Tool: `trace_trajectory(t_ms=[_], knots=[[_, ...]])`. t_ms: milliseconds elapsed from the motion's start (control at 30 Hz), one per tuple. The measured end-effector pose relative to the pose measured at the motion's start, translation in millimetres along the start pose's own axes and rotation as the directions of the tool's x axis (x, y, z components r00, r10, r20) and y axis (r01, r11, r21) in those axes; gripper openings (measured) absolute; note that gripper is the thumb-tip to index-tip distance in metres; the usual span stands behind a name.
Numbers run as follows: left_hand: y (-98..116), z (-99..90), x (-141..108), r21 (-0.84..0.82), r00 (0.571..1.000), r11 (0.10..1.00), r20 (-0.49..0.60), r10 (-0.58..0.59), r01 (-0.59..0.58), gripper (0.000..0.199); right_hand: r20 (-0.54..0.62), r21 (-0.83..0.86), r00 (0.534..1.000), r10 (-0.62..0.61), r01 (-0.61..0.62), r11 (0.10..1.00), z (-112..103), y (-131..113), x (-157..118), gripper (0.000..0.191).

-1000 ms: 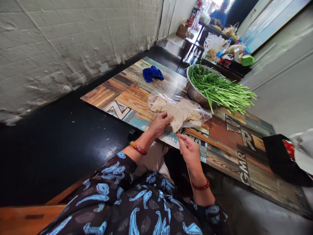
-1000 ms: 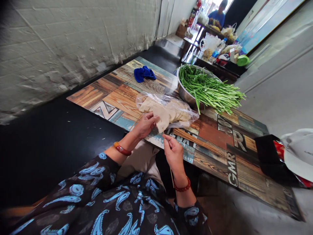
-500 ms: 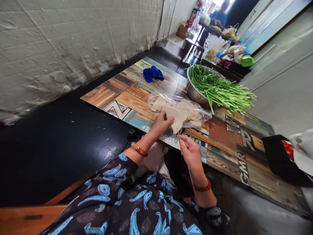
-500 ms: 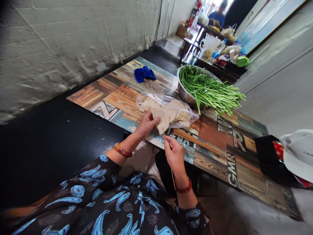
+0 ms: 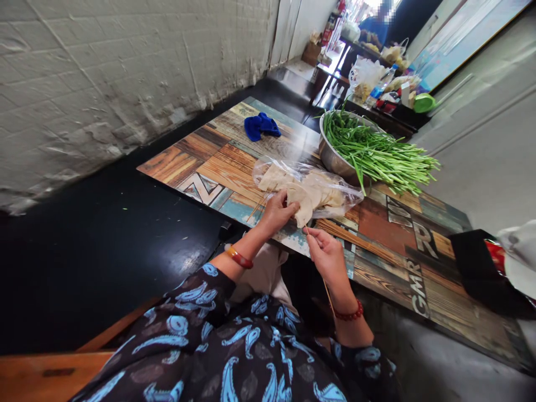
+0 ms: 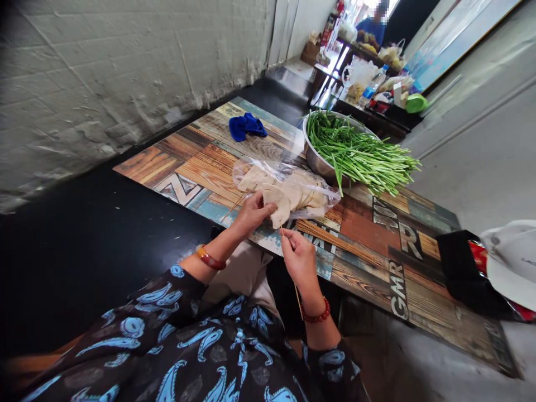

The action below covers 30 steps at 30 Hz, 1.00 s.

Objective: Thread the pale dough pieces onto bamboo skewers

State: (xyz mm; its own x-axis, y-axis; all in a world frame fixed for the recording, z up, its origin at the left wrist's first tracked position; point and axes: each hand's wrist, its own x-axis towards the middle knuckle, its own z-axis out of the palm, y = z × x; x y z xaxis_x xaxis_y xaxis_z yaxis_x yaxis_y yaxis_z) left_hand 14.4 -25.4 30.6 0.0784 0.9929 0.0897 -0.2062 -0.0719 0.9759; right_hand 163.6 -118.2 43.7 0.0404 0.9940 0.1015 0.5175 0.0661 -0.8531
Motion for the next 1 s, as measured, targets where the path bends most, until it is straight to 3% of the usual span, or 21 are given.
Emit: trace_trajectory(t_ms=[267, 367, 533, 1000], knots=[[-0.4, -0.3, 0.4, -0.111, 0.999, 0.993, -0.007, -0.041, 0.04, 0.021, -0.037, -0.024, 0.999, -0.004, 0.003, 1.0, 4.3, 0.9, 6.5, 0.037], [1.3, -0.3, 1.1, -0.215, 0.999, 0.976, -0.034, -0.042, 0.034, 0.027, -0.056, -0.056, 0.998, -0.013, 0.01, 0.998, 5.6, 1.0, 3.3, 0.035], [-0.4, -2.0, 1.8, -0.416, 0.99, 0.898, 0.042, -0.138, 0.143, 0.034, -0.059, -0.115, 0.998, -0.021, 0.014, 0.993, 5.6, -1.0, -1.8, 0.032], [0.9, -5.9, 4.3, -0.457, 0.973, 0.858, 0.109, -0.205, 0.233, 0.041, 0.006, -0.16, 0.998, -0.056, 0.056, 0.986, 0.1, 0.7, -0.4, 0.03]])
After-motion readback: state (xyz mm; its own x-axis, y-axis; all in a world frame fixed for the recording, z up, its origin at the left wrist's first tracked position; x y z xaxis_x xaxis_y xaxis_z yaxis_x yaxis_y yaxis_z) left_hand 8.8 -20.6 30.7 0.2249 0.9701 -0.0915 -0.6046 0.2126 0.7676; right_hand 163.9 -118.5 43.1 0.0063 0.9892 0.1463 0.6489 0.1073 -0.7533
